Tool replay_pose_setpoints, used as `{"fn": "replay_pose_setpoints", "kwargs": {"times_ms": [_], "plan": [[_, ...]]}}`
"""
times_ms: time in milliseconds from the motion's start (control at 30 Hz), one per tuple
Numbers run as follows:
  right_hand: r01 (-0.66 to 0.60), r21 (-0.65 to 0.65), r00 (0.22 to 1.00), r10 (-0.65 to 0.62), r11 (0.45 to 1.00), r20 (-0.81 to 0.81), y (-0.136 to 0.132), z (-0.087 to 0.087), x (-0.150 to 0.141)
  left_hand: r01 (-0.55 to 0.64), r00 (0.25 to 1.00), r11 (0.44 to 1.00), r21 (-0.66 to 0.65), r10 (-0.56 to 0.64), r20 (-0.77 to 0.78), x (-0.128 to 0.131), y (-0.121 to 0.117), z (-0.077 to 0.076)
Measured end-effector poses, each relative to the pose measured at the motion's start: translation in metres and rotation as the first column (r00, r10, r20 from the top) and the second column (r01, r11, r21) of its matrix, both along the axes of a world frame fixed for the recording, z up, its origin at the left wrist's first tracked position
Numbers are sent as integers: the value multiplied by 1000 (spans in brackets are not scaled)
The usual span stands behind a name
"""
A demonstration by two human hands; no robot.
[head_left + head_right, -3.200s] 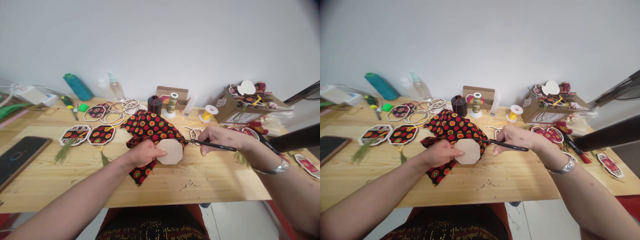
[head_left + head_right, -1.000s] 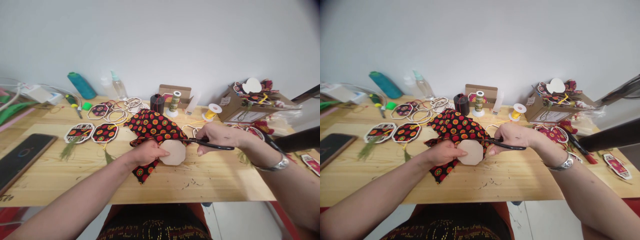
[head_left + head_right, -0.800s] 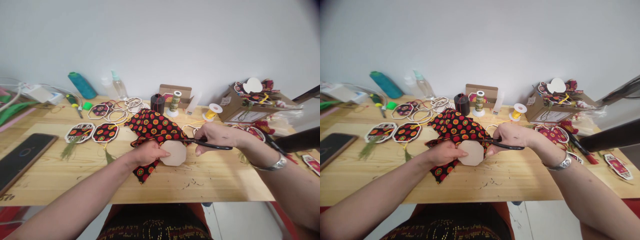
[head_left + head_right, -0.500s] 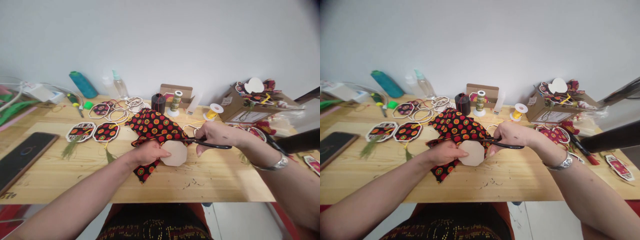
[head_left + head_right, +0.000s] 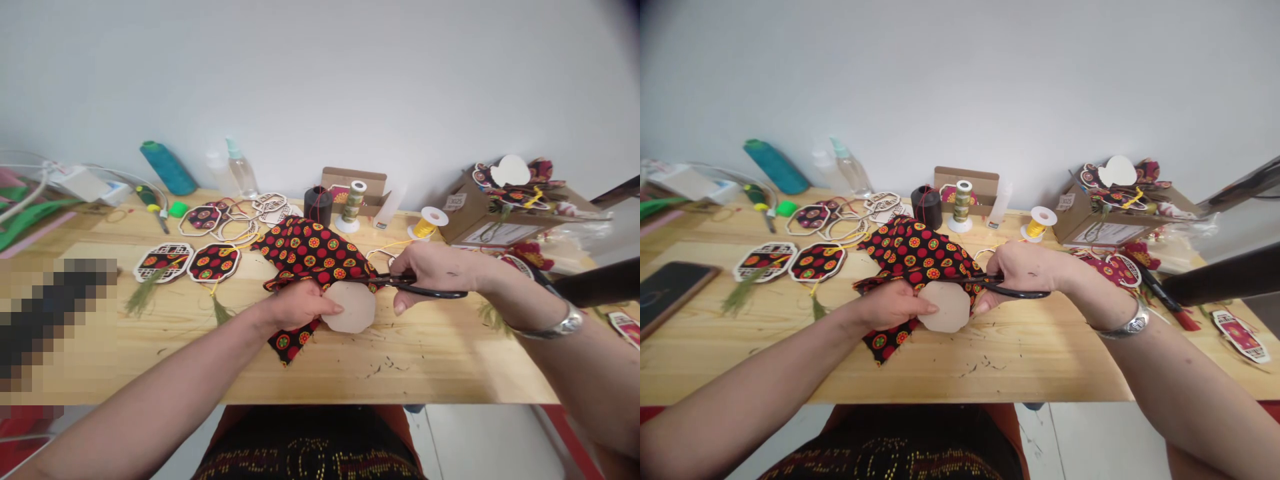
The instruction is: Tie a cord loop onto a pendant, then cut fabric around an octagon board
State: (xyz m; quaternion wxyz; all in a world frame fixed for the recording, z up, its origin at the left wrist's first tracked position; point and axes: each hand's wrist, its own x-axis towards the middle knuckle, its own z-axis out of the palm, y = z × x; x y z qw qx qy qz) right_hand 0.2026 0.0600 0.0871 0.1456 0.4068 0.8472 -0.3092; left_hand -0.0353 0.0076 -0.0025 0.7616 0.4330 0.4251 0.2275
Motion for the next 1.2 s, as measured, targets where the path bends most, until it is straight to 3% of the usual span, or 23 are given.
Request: {"fn": "replay_pose_setpoints", "kwargs": {"times_ms": [433,767,967,1200], "plan": [[5,95,998,-10,996,57,-3,4,-10,12,990,999,36,-7,-143,-3,1,-5],[-18,111,994,5,994,114,-1,9,-13,12,997,1000,9,-12,-75,1,0,-3],[-75,201,982,37,977,185,-1,14,-16,35,981,999,-5,-36,-188,3,-1,5],[-95,179,972,52,979,230,-4,22,-17,70,983,998,11,-67,-168,1,-2,4]]}}
